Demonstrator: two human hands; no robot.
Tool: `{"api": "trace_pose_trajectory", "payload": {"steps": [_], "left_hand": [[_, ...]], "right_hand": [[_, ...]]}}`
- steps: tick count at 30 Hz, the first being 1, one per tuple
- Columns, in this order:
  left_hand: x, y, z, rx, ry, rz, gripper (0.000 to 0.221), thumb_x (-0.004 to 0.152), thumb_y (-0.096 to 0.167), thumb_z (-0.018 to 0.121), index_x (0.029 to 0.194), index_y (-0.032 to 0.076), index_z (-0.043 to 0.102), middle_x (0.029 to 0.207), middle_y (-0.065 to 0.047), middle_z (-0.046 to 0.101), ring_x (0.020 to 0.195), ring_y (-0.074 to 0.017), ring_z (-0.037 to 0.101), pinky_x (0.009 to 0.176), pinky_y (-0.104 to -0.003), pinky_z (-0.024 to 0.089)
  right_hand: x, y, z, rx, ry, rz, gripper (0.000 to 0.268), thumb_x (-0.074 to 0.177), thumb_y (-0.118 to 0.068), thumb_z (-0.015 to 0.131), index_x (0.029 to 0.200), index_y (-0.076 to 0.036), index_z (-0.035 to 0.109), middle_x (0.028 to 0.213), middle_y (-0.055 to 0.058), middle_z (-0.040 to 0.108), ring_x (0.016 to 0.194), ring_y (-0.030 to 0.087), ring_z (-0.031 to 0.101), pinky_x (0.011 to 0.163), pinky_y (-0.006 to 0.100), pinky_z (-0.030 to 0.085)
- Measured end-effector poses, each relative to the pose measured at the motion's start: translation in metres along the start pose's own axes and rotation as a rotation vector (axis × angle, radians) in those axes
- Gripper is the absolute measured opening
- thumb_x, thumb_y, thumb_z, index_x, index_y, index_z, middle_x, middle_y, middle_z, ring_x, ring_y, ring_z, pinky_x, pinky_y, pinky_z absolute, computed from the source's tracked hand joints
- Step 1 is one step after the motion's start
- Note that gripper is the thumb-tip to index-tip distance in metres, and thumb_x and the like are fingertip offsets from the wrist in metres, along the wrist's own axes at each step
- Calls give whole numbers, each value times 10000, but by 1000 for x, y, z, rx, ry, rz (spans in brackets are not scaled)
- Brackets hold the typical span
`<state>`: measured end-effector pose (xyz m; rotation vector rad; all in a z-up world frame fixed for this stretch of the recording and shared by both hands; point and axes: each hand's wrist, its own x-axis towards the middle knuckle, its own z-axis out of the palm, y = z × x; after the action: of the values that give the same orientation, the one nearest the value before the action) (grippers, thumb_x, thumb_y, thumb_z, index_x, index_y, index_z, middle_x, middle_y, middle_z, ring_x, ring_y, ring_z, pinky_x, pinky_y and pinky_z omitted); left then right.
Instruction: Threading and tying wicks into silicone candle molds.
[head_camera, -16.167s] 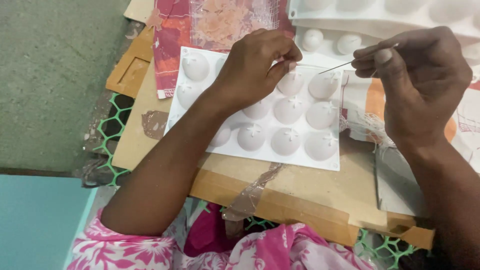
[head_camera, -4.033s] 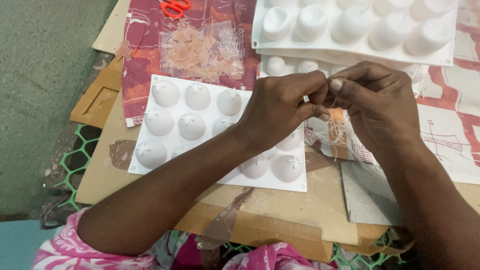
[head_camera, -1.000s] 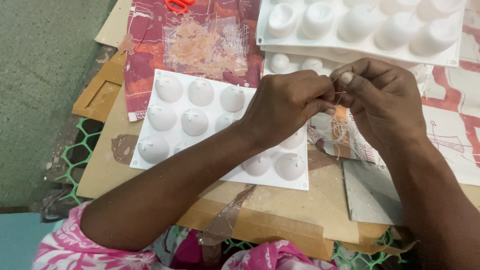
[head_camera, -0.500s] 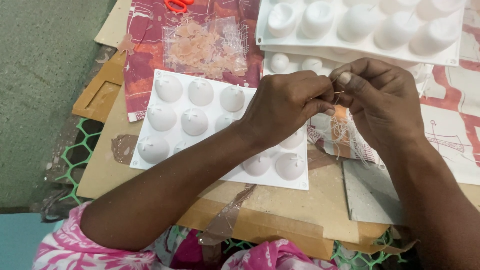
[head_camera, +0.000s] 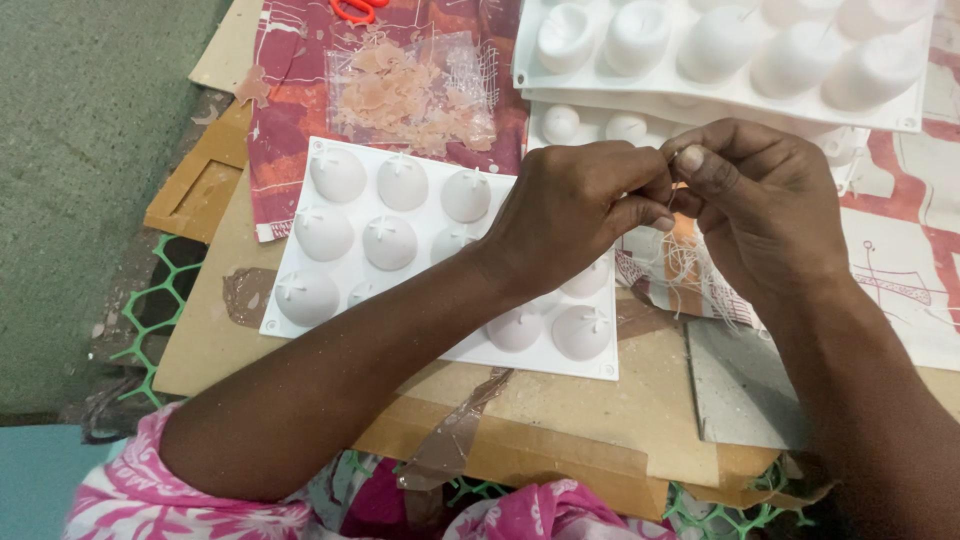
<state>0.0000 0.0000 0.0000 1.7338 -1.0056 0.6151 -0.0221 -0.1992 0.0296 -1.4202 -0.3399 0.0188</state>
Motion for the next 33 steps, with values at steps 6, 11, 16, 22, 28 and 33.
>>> {"api": "trace_pose_trajectory", "payload": {"steps": [6, 11, 16, 22, 28, 33], "left_hand": [[1, 1, 0, 4, -5, -7, 227, 849, 185, 842, 948, 83, 666, 850, -23, 731, 754, -156, 744, 648, -304, 574], [0, -1, 2, 48, -37, -20, 214, 875, 168, 833, 987, 77, 674, 820, -30, 729, 724, -167, 741, 634, -310, 576], [3, 0, 1, 47, -66, -47, 224, 842, 163, 831, 993, 76, 691, 821, -36, 740, 729, -183, 754, 638, -320, 588], [2, -3, 2, 29, -85, -95, 225, 811, 142, 841, 942, 54, 681, 803, -42, 746, 736, -167, 768, 639, -313, 594], [2, -1, -1, -49, -96, -136, 152, 870, 96, 805, 931, 61, 671, 849, -33, 757, 805, -135, 800, 682, -280, 630], [1, -2, -1, -6, -72, -127, 223, 836, 147, 833, 983, 66, 686, 869, -43, 761, 800, -157, 782, 679, -307, 608]], "right_hand": [[1, 5, -8, -43, 11, 8, 80, 1036, -41, 697, 1107, -4, 702, 1009, 100, 720, 905, 150, 688, 809, 276, 575], [2, 9, -6, -227, -72, -87, 56, 1078, -24, 605, 1129, -11, 624, 1032, 88, 678, 936, 134, 680, 840, 282, 600], [4, 12, -3, -333, -107, -102, 39, 1134, -59, 501, 1150, -49, 535, 1049, 88, 630, 932, 132, 668, 826, 297, 617], [8, -7, 6, -38, -76, -3, 40, 1122, -95, 456, 1158, -102, 472, 1112, 101, 657, 944, 211, 710, 773, 338, 624], [9, -11, 5, -6, 66, 121, 225, 1053, -54, 407, 1224, -14, 548, 1119, 158, 686, 942, 246, 746, 818, 380, 636], [5, 4, -10, -177, -37, 18, 157, 1036, 14, 557, 1178, 14, 625, 1093, 156, 699, 977, 212, 728, 918, 380, 633]]}}
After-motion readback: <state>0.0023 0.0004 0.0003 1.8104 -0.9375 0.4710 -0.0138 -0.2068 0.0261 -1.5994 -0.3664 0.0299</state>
